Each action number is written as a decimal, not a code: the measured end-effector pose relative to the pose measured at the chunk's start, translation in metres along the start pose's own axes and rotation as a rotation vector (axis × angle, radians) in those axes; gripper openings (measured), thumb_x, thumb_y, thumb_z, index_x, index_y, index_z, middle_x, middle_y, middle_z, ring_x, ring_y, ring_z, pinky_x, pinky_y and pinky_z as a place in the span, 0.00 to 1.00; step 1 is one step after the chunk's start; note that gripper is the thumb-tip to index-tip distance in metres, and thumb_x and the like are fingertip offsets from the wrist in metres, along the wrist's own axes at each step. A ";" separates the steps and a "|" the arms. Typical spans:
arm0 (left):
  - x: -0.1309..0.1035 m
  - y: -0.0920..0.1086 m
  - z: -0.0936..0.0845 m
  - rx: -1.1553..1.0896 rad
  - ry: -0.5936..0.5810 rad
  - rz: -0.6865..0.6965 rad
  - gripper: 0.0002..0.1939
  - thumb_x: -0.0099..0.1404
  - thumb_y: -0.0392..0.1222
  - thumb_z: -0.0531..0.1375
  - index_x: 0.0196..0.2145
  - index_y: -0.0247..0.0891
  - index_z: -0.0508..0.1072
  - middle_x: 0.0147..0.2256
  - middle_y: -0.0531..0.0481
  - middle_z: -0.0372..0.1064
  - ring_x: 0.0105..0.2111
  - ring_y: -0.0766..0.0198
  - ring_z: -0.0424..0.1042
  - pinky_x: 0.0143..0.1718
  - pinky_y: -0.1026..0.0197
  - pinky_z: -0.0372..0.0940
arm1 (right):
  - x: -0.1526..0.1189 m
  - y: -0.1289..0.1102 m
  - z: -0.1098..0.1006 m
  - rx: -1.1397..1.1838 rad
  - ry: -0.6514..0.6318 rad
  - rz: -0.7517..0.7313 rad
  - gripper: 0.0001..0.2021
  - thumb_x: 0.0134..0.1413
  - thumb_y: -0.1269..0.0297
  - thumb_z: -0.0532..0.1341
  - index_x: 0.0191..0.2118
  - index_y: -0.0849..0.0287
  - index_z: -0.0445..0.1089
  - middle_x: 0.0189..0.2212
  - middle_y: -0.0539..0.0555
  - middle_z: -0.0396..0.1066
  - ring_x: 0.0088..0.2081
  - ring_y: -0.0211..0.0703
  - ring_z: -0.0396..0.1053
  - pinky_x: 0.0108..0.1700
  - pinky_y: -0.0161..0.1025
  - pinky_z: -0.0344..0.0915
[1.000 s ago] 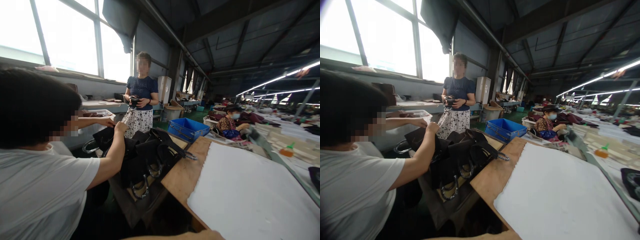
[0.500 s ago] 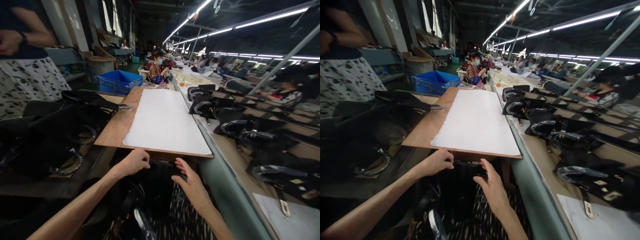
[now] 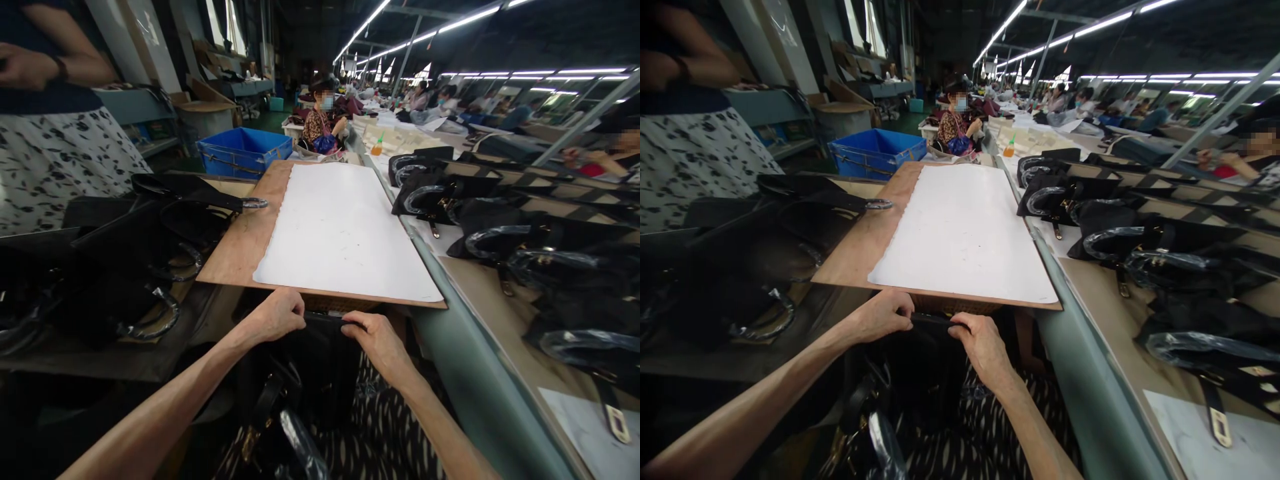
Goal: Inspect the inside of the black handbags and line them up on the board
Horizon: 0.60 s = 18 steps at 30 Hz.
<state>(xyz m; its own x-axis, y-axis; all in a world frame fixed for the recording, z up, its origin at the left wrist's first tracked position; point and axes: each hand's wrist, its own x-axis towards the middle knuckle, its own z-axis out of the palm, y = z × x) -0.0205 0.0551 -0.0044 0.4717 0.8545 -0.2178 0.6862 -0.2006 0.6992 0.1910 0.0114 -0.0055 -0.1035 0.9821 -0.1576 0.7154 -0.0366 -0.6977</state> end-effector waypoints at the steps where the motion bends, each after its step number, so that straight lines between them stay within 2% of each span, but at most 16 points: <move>1: 0.002 -0.001 0.001 -0.005 0.000 -0.019 0.06 0.45 0.37 0.54 0.17 0.33 0.68 0.17 0.56 0.59 0.20 0.70 0.58 0.21 0.67 0.50 | 0.001 0.000 0.000 0.003 -0.002 0.001 0.09 0.46 0.62 0.56 0.32 0.51 0.73 0.30 0.47 0.73 0.37 0.46 0.67 0.38 0.38 0.58; 5: 0.007 0.000 0.001 0.007 -0.014 -0.074 0.05 0.44 0.35 0.55 0.16 0.33 0.68 0.15 0.56 0.56 0.19 0.70 0.56 0.19 0.67 0.48 | 0.003 0.000 -0.003 0.042 -0.057 -0.015 0.09 0.46 0.62 0.55 0.31 0.53 0.72 0.28 0.46 0.72 0.34 0.44 0.67 0.35 0.37 0.57; 11: 0.008 0.004 -0.001 0.007 -0.027 -0.087 0.05 0.44 0.35 0.54 0.17 0.33 0.69 0.15 0.56 0.57 0.19 0.70 0.57 0.19 0.68 0.48 | 0.011 0.003 -0.001 0.061 -0.173 -0.020 0.09 0.47 0.61 0.56 0.30 0.56 0.71 0.27 0.47 0.71 0.32 0.42 0.66 0.34 0.35 0.56; 18: 0.005 0.007 0.000 -0.006 -0.023 -0.115 0.04 0.44 0.35 0.54 0.18 0.33 0.69 0.15 0.56 0.57 0.18 0.71 0.57 0.17 0.69 0.48 | 0.013 -0.010 0.013 -0.220 -0.070 -0.100 0.09 0.50 0.61 0.55 0.35 0.49 0.72 0.32 0.47 0.72 0.38 0.42 0.66 0.39 0.35 0.54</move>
<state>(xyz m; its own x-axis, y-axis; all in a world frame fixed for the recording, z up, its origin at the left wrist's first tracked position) -0.0137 0.0581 -0.0007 0.4026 0.8604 -0.3126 0.7335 -0.0989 0.6725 0.1733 0.0217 -0.0094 -0.2233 0.9633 -0.1491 0.8317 0.1085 -0.5446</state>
